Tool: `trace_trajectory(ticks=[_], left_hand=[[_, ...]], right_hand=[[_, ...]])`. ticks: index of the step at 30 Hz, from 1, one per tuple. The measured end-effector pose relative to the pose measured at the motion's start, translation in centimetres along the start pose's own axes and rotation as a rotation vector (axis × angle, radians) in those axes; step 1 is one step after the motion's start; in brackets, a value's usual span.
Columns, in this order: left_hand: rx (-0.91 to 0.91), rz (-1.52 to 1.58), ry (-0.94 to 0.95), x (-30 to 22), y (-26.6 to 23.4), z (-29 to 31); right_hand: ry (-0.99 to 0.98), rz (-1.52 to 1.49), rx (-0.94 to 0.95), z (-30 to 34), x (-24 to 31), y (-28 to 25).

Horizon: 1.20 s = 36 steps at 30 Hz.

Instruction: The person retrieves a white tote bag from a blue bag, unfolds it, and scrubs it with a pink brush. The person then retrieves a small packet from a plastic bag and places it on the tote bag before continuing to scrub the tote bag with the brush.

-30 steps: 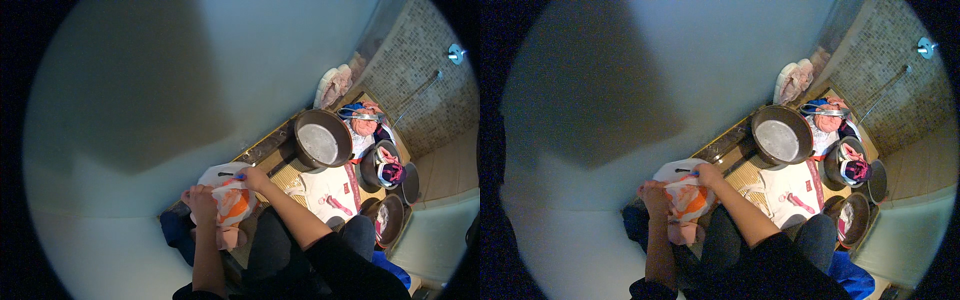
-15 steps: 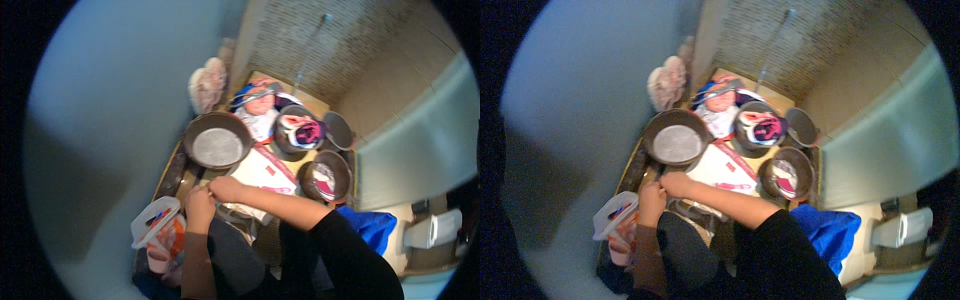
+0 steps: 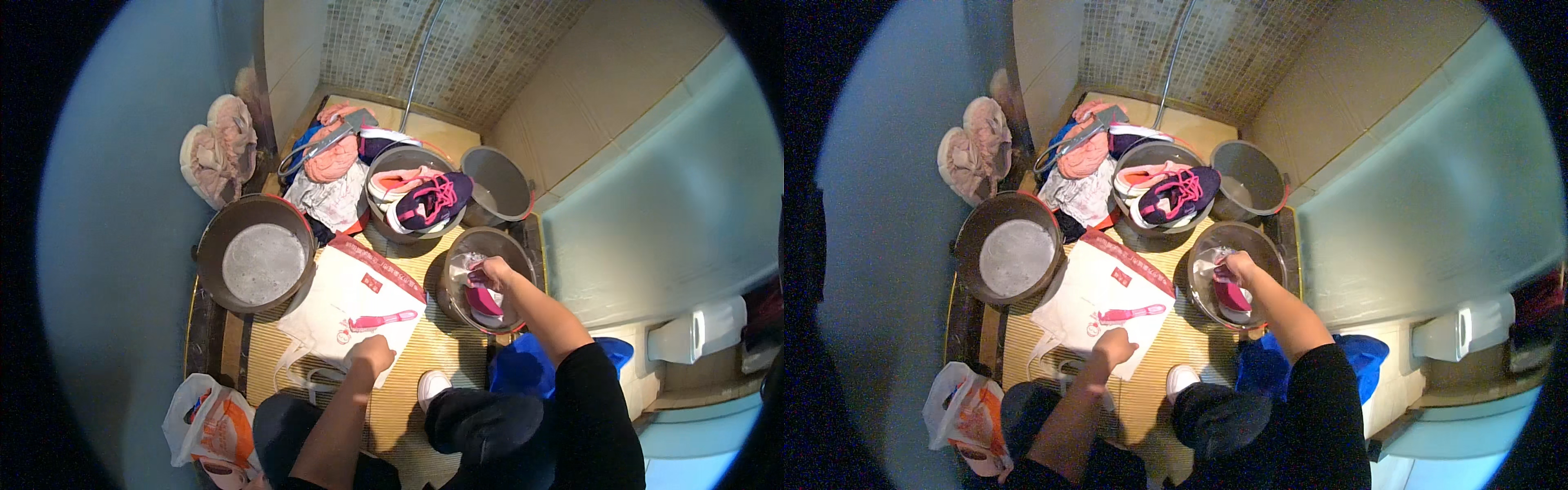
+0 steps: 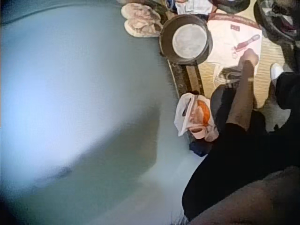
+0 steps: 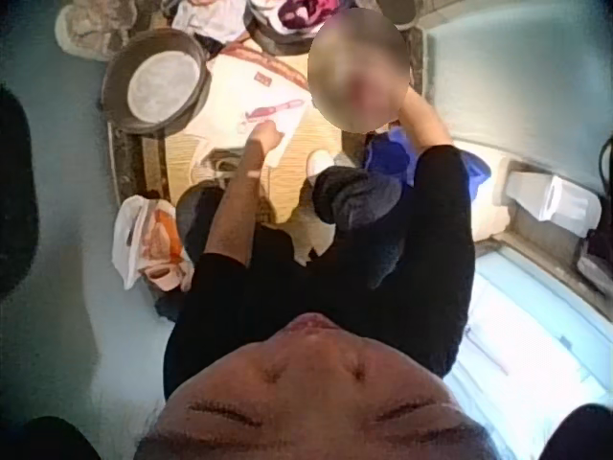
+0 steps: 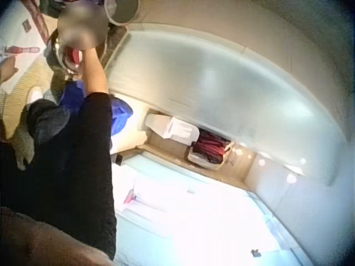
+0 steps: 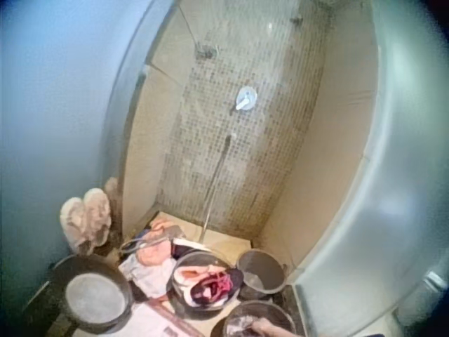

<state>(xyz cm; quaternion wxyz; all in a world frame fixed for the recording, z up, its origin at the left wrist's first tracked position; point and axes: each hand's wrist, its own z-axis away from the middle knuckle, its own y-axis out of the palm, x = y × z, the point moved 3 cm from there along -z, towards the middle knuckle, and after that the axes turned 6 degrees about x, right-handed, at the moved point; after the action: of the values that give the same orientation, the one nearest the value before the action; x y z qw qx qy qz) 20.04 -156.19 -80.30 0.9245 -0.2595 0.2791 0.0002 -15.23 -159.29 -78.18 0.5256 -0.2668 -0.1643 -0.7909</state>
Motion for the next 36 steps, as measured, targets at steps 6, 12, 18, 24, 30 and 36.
trace_trajectory(ticks=[6, 12, 18, 24, 30, 36], left_hand=[[-0.129, 1.25, -0.09, 2.7, 8.9, -7.8], [-0.625, 1.838, -0.141, 7.5, 9.4, -6.4], [-0.658, 1.891, -0.086, 7.0, 8.8, -10.1], [-0.545, 2.007, -0.105, 7.6, 7.8, -11.0], [-0.76, 1.579, -0.188, 8.0, 6.4, -8.0], [-1.184, 0.37, -0.413, 4.1, 7.5, -2.6]], right_hand=[[-0.327, -0.265, -0.413, -15.7, -6.2, -11.3], [-0.169, -0.815, 0.211, -7.4, -3.8, 0.6], [-0.089, -0.108, 0.617, 4.9, -0.1, 12.6], [-0.657, 1.281, 0.446, 1.0, -7.8, 21.4], [-0.95, 1.557, 0.49, 0.1, -11.9, 22.7], [-0.691, 1.284, 0.6, -1.5, -12.2, 22.1]])
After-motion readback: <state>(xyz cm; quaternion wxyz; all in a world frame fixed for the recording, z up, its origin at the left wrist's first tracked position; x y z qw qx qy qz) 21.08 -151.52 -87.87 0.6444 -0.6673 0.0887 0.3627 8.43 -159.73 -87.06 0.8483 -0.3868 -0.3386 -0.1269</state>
